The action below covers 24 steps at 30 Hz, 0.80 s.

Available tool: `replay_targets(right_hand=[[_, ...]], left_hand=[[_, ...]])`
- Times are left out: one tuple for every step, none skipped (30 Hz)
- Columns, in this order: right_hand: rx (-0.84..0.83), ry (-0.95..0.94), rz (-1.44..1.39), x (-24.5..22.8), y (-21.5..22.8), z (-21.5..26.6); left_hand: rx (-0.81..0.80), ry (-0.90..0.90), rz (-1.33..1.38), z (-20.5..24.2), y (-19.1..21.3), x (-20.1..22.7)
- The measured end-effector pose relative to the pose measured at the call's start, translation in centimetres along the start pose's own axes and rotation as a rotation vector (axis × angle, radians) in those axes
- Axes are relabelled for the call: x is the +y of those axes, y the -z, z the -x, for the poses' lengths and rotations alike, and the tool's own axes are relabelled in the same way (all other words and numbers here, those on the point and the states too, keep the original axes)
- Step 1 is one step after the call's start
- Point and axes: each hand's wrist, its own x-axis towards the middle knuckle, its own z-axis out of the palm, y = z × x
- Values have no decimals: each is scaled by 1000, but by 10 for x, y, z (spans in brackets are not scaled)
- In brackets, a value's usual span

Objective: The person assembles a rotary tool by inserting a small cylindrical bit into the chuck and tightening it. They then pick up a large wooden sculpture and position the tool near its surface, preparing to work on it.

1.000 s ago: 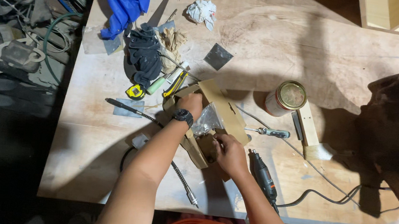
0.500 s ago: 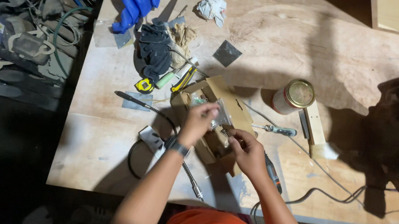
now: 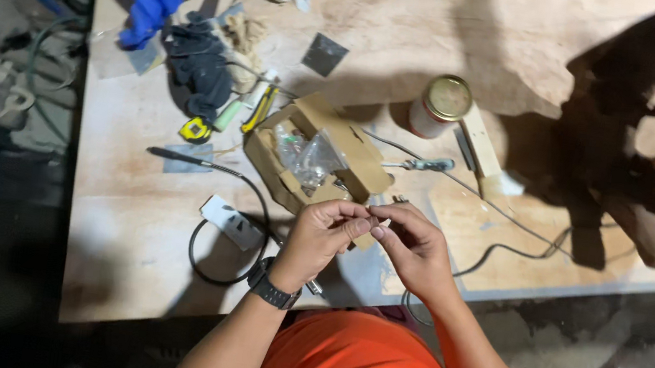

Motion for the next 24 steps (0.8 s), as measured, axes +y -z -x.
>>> replay_targets(right_hand=[[19, -1, 2, 0, 3, 3], [41, -3, 3, -1, 7, 7], [62, -6, 3, -1, 11, 11], [86, -7, 9, 5, 17, 15], [122, -42, -46, 11, 22, 20], [159, -76, -101, 16, 29, 24], [185, -75, -95, 17, 34, 27], [218, -68, -205, 18, 39, 29], [251, -57, -315, 19, 43, 32], [278, -55, -309, 21, 49, 37], [371, -87, -351, 24, 54, 43], [463, -121, -395, 27, 58, 49], [490, -121, -390, 16, 62, 50], [524, -128, -356, 7, 64, 51], [558, -134, -321, -3, 66, 51], [570, -142, -324, 4, 71, 57], [585, -129, -376, 11, 75, 62], [594, -111, -427, 19, 80, 66], [602, -114, -429, 19, 82, 70], [580, -93, -452, 18, 85, 73], [557, -72, -474, 18, 88, 76], [563, -71, -476, 22, 90, 78], [541, -54, -478, 25, 92, 80], [519, -36, -480, 29, 93, 81]], left_hand=[[-18, 7, -4, -2, -3, -7], [-10, 40, 45, -4, -7, -14], [-2, 75, 93, -6, -11, -21], [-24, 83, 89, -5, -19, -19], [-14, 120, 83, -3, -26, -17], [-5, 157, 77, -2, -34, -16], [-29, 165, 72, -4, -44, -12], [12, 256, 119, -5, -54, -9], [55, 347, 163, -7, -64, -5], [31, 359, 156, -12, -66, -15], [-37, 450, 223, -18, -68, -25], [-102, 545, 290, -23, -69, -36], [-122, 562, 282, -26, -77, -34], [-188, 586, 337, -29, -83, -32], [-253, 611, 394, -31, -88, -29], [-255, 625, 388, -32, -93, -27], [-300, 615, 410, -32, -97, -25], [-346, 600, 434, -34, -102, -22], [-347, 608, 430, -31, -104, -20], [-409, 583, 458, -30, -106, -16], [-471, 559, 486, -29, -109, -13], [-473, 563, 482, -27, -109, -15], [-473, 534, 475, -25, -109, -16], [-474, 504, 467, -24, -110, -18]])
